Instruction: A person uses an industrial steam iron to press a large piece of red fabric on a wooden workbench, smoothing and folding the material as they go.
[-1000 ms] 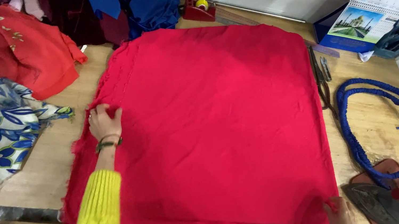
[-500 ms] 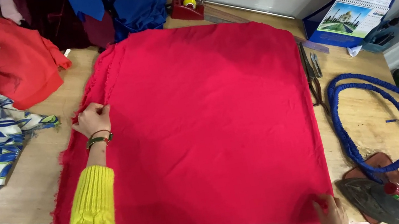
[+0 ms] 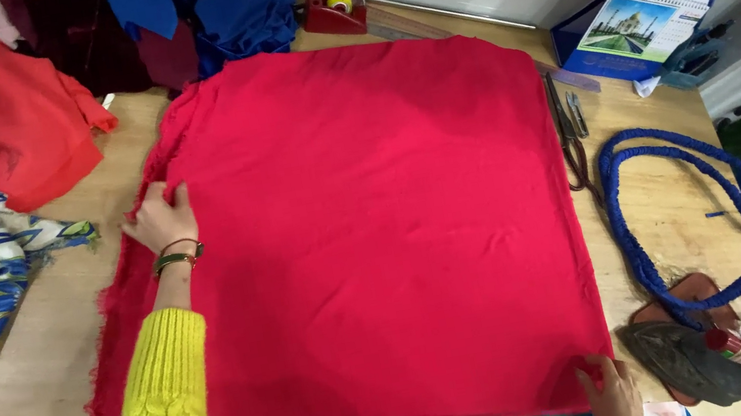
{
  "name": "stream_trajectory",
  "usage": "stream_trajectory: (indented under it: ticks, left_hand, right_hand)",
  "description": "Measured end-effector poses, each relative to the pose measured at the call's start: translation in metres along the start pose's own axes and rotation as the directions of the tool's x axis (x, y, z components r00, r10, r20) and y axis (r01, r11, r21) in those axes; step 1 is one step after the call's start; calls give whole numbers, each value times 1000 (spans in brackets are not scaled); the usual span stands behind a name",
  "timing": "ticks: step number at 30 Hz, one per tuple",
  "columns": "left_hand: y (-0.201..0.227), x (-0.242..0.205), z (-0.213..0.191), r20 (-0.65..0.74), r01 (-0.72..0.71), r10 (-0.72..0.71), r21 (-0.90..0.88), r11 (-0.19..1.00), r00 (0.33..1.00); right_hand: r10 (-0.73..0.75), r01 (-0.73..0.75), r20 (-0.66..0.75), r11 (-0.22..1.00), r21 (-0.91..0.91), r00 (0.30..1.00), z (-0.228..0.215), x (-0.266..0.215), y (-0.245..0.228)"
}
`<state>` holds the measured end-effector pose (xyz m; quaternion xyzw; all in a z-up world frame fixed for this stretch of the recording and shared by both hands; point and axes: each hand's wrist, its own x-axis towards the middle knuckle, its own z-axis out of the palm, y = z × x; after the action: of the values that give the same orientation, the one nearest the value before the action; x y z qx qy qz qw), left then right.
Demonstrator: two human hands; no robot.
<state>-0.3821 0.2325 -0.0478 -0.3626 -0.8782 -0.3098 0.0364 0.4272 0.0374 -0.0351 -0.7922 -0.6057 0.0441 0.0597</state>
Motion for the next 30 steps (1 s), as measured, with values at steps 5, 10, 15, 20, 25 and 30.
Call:
stream_trajectory:
  ticks: [5,10,15,20,25,30]
  left_hand:
    - [-31,4,5,-111,-79,104,212,974,988]
    - [-22,-13,-13,-165,-157,201,244,957,966]
    - [29,-99,-46,67,-453,450,37,891,891]
    - [35,-191,-83,379,-479,428,48,876,821]
    - [9,-205,-108,265,-475,428,146,868,864]
    - [2,-206,-110,278,-492,444,135,860,852]
  right_hand:
    - [-18,18,19,999,27,1000,-6,-5,-3]
    - [-6,3,63,999,37,998,-10,-3,-21]
    - [-211,223,-157,973,63,965,-13,7,-75]
    - [-257,262,-55,957,128,965,-31,27,-138]
    - [-188,191,-33,974,125,982,-14,53,-121]
    - [-228,239,-84,958,159,970,-18,39,-94]
